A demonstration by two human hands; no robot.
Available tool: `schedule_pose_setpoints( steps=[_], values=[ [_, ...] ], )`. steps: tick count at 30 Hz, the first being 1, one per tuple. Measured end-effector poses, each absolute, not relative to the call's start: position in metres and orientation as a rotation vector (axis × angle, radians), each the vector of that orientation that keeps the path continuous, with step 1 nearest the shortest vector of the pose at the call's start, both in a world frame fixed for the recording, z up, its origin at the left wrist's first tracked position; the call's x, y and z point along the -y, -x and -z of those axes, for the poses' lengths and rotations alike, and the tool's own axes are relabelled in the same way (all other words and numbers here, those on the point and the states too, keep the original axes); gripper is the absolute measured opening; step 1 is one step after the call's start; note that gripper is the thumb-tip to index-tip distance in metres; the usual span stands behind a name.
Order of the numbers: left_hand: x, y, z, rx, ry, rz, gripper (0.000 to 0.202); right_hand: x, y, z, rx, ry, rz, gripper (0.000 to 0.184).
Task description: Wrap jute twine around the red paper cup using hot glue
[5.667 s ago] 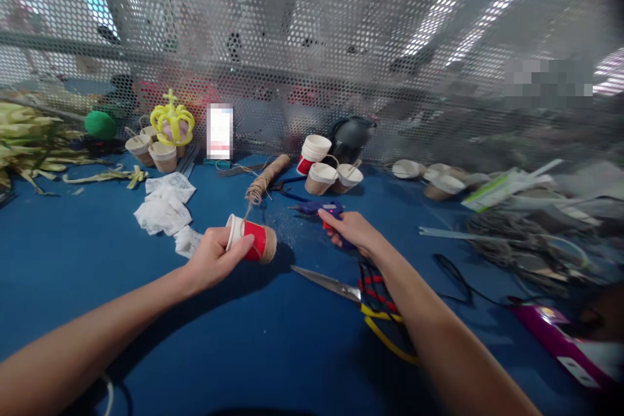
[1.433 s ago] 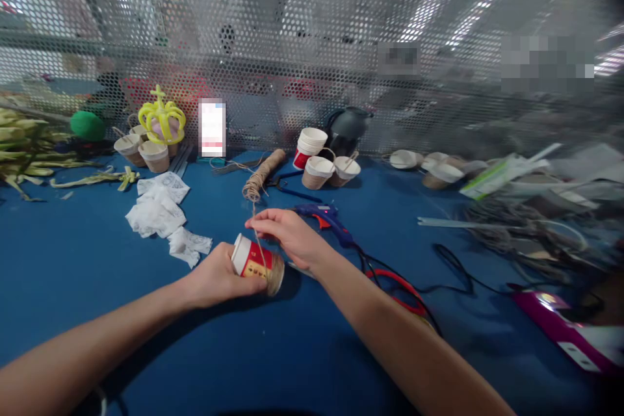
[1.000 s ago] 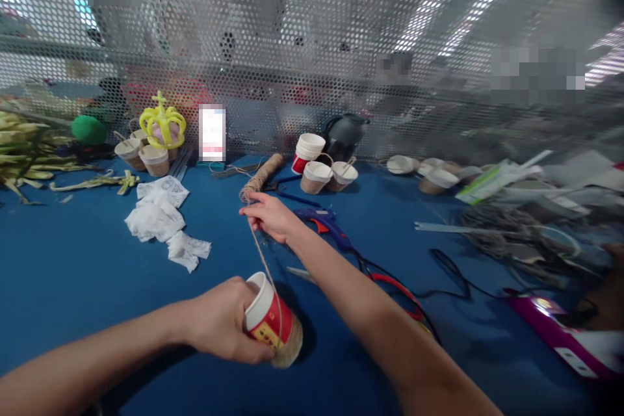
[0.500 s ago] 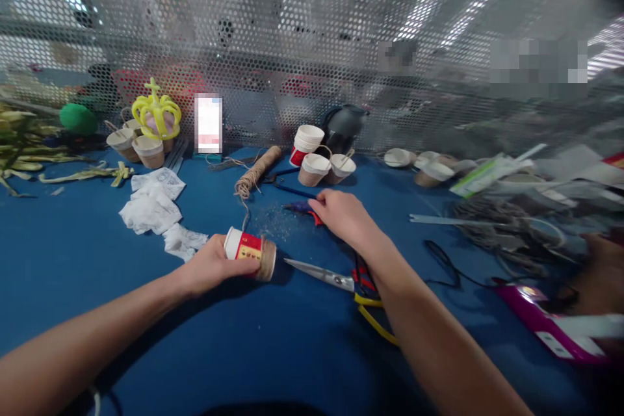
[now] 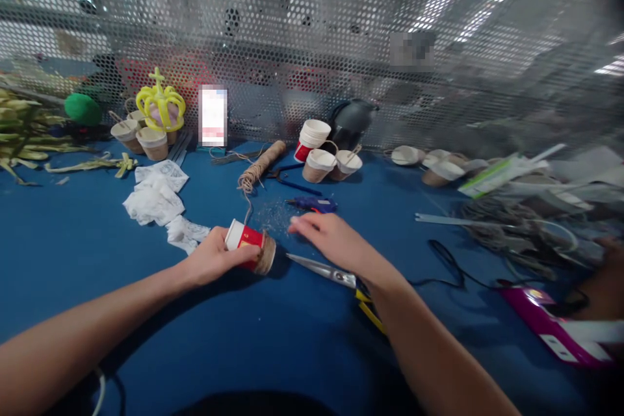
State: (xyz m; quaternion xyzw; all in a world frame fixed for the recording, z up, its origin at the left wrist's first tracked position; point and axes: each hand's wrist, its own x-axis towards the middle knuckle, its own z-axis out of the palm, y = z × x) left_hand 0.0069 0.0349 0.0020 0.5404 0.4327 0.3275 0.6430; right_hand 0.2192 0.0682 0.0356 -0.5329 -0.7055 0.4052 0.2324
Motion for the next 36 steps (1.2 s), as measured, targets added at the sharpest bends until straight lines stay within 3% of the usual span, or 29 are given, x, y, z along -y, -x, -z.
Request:
schedule_pose_setpoints(
  steps=[4,20,23,28,31,36],
  values=[
    [-0.032,-0.006,-0.004,-0.944,-1.315,-0.712,0.024,-0.055,-0.182,-0.04,2.111,1.345,-1.3,0.038],
    [-0.04,-0.013,0.005,-1.132,-1.112,-0.707,0.025,-0.054,-0.146,-0.048,2.264,1.103,-1.21,0.042],
    [-0.039,-0.014,0.005,-1.162,-1.036,-0.683,0.021,-0.066,-0.168,-0.056,2.204,1.292,-1.063,0.043],
    [-0.04,-0.013,0.008,-1.186,-1.103,-0.711,0.024,-0.091,-0.236,-0.052,2.061,1.992,-0.297,0.023],
    [-0.04,-0.011,0.011,-1.192,-1.19,-0.754,0.027,-0.1,-0.267,-0.034,2.028,2.116,-0.313,0.009],
    [-0.043,-0.007,0.013,-1.221,-1.359,-0.749,0.03,-0.103,-0.27,-0.012,1.976,2.143,-0.443,0.007]
  ],
)
